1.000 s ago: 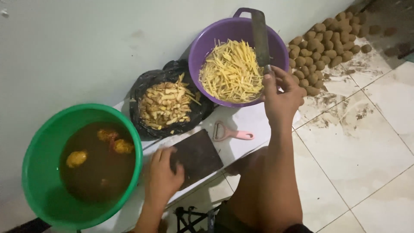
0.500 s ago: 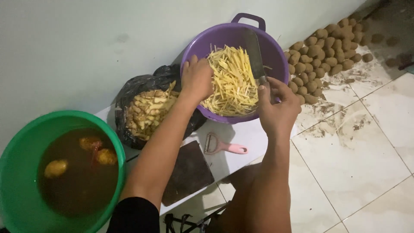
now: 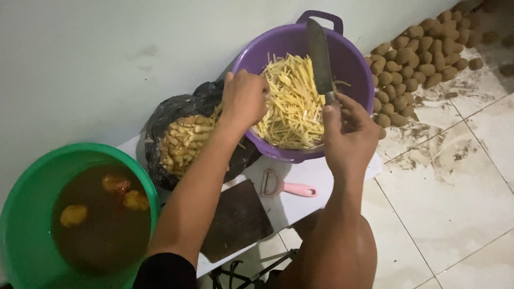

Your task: Slicing potatoes into thin strips on a cutting board and peeling potatoes using a hand peeler.

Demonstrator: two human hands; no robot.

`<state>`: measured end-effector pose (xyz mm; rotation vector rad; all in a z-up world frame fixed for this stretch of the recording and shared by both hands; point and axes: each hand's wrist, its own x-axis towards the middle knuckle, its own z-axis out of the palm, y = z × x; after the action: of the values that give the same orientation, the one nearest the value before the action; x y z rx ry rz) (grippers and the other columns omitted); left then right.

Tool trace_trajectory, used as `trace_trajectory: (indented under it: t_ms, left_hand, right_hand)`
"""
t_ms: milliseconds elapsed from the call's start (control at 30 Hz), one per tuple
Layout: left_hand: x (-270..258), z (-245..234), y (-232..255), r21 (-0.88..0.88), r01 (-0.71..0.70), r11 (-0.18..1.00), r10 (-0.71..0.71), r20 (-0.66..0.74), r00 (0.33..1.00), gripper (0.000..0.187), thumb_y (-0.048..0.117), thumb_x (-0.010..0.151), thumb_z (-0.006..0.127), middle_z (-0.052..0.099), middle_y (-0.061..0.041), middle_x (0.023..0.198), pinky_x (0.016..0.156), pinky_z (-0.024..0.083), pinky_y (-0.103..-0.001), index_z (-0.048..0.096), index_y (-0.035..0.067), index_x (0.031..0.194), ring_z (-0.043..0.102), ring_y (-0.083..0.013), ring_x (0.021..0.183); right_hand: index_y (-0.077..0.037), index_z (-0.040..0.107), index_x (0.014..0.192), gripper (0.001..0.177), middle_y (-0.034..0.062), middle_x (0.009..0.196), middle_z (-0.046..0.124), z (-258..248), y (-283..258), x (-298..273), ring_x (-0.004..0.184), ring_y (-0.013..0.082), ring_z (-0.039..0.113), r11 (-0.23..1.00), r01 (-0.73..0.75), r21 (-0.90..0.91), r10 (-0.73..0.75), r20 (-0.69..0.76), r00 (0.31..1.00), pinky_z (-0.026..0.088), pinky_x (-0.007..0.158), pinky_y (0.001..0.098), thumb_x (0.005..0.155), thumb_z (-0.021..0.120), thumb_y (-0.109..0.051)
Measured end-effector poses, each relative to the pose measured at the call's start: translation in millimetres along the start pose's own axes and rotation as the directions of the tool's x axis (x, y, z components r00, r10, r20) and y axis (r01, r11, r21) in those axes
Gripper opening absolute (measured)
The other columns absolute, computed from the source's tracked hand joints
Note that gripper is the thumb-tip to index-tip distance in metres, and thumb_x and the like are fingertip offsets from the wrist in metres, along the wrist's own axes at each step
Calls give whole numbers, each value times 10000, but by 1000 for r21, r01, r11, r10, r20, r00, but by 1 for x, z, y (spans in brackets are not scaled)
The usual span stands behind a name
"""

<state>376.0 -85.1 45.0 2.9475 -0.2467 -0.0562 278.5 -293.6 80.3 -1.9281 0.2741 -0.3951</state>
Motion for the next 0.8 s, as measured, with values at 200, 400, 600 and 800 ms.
trace_trajectory:
  t_ms: [200,400,600,800]
  left_hand:
    - [-12,-22,-1,-91,49,995,-44,61,997,161,281,963,663,746,-89,858,943,386,-475,805,214,932,669,-348,1011]
    - [-20,-32,-2,-160,73,984,-54,117,992,177,301,956,672,783,-44,954,966,392,-471,807,234,1048,687,-313,1071]
    - [-25,-50,6,-282,74,957,-47,100,994,181,268,943,691,796,-71,972,955,418,-504,817,203,1055,720,-350,1037]
    - [-22,-44,1,-340,-7,940,30,63,998,198,226,951,662,778,-131,1033,932,473,-545,815,170,1063,711,-415,1041]
  right_hand:
    - [-89,758,1244,297,194,922,752,-5,-13,-5,837,304,727,1000,17,0,-17,1,1000,559,654,431,964,683,-157]
    - [-112,766,1236,284,183,936,759,-11,-19,-8,866,297,725,1000,-5,-23,5,2,1000,551,671,417,966,685,-148]
    - [-102,757,1245,287,215,942,748,-17,-15,-9,866,319,711,1000,-9,20,9,12,1000,555,658,409,973,683,-160]
    - [-103,767,1227,271,240,924,738,-22,-10,-6,803,345,713,999,16,50,-16,-1,1000,554,609,423,971,705,-167]
